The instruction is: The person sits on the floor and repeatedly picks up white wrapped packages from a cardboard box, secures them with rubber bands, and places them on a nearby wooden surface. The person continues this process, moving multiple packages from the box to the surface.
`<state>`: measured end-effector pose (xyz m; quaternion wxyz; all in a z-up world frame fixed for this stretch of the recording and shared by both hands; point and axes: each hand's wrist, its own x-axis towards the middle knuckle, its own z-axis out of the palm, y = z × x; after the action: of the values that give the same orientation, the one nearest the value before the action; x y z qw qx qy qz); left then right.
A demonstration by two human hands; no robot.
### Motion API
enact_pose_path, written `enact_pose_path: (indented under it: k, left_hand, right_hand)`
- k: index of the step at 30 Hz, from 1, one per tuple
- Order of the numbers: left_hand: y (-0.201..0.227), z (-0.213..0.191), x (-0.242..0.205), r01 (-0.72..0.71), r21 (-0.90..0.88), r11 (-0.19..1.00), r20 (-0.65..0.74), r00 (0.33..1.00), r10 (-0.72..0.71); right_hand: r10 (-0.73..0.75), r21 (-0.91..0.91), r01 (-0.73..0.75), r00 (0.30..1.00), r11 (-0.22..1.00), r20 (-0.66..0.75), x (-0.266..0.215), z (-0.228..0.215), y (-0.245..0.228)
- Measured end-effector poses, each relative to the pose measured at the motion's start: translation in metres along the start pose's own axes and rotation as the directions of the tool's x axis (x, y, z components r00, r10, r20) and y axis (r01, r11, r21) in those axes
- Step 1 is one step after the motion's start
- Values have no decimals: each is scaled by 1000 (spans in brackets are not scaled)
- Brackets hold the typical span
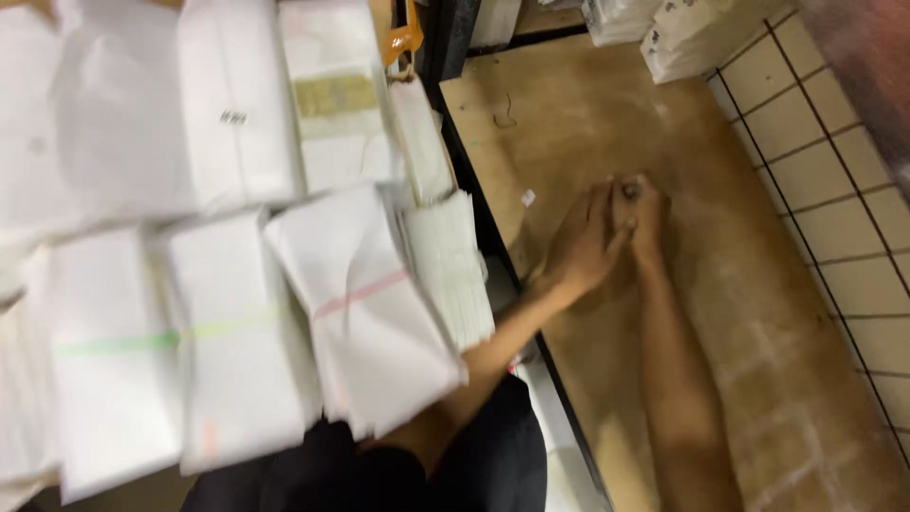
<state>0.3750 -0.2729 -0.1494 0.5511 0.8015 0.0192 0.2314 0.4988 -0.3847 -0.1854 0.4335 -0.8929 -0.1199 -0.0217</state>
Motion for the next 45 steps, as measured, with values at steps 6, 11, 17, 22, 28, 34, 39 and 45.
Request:
enact_pose_path:
  k: [6, 11, 17, 22, 28, 34, 39, 45]
  left_hand:
    - [-17, 2, -8, 155, -199, 968, -1, 987, -158]
    - [-22, 5, -5, 184, -214, 959, 42, 983, -180]
    - [-21, 2, 2, 36, -167, 985, -79, 996, -50]
    - [-18, 4, -4, 47, -122, 991, -12, 999, -49]
    - [-23, 4, -3, 169, -67, 983, 154, 976, -157]
    - [-23, 12, -15, 150, -167, 974, 24, 989, -148]
    - [28, -31, -22, 209, -402, 891, -5, 973, -231]
    - [60, -28, -43, 447, -291, 846, 379, 866, -327]
  right_hand:
    - [-28, -499, -45, 990, 866, -137, 218, 27, 116]
    - [32, -534, -163, 969, 830, -246, 271, 36, 113]
    - [-163, -652, -48, 952, 757, -259, 286, 49, 125]
    - [-97, -717, -5, 990, 697, -101, 252, 24, 96]
    - [-124, -657, 81, 992, 750, -19, 169, -5, 59]
    - [54, -527, 37, 986, 849, 156, 30, -34, 0]
    - [224, -625, 1, 933, 781, 282, -86, -47, -2]
    - [-38, -623, 239, 947, 745, 319, -206, -65, -27]
